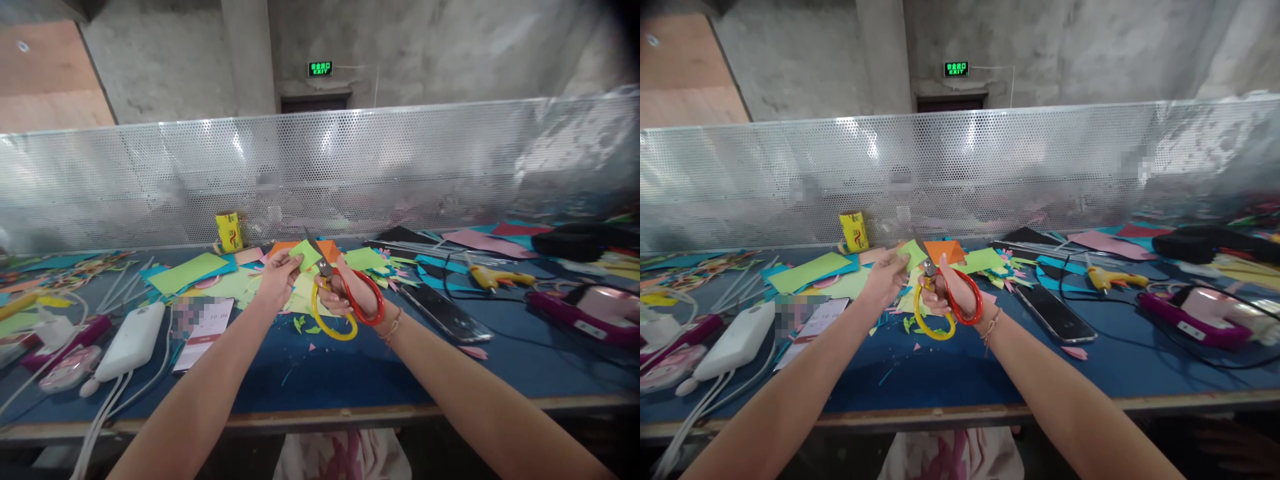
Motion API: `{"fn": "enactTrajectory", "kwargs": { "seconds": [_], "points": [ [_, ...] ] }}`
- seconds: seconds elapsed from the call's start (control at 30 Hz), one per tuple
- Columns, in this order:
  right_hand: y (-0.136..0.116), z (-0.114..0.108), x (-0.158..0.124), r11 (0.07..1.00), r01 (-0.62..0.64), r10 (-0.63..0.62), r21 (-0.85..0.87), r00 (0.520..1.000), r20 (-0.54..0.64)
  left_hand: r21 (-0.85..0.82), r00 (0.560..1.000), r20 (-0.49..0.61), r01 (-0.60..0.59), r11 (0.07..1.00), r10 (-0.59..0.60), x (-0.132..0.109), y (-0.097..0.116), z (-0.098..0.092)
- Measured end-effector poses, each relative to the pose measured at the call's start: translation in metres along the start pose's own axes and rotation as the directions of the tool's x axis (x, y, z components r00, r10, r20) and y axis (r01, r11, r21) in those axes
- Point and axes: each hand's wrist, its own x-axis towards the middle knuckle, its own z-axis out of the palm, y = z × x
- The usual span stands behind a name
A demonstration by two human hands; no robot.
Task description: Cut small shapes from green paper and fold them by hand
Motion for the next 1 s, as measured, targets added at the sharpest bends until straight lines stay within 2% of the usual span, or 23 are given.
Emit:
{"fn": "enactTrajectory", "kwargs": {
  "seconds": [0.13,0.4,0.7,0.9,1.0],
  "points": [
    [-0.001,0.003,0.000,1.000,-0.003,0.003,-0.002,0.999,-0.033,-0.018,1.000,0.010,-0.005,1.000,0.005,0.001,-0.002,-0.002],
    [-0.002,0.003,-0.004,0.990,0.001,-0.001,0.144,1.000,0.000,0.003,0.999,-0.010,0.044,0.999,-0.044,-0.003,0.002,0.004],
    [-0.001,0.003,0.001,0.996,0.031,-0.028,0.086,0.999,-0.034,0.010,0.998,0.019,0.054,0.999,-0.054,-0.006,-0.001,0.005],
    [-0.012,-0.007,-0.004,0.979,0.135,-0.125,0.155,0.989,-0.074,0.024,0.995,0.027,0.091,0.996,-0.091,-0.004,-0.007,0.001],
    [-0.019,-0.017,-0.007,0.973,0.199,-0.179,0.117,0.971,-0.159,0.033,0.997,0.000,0.076,0.997,-0.076,0.000,-0.007,-0.003]
  ]
}}
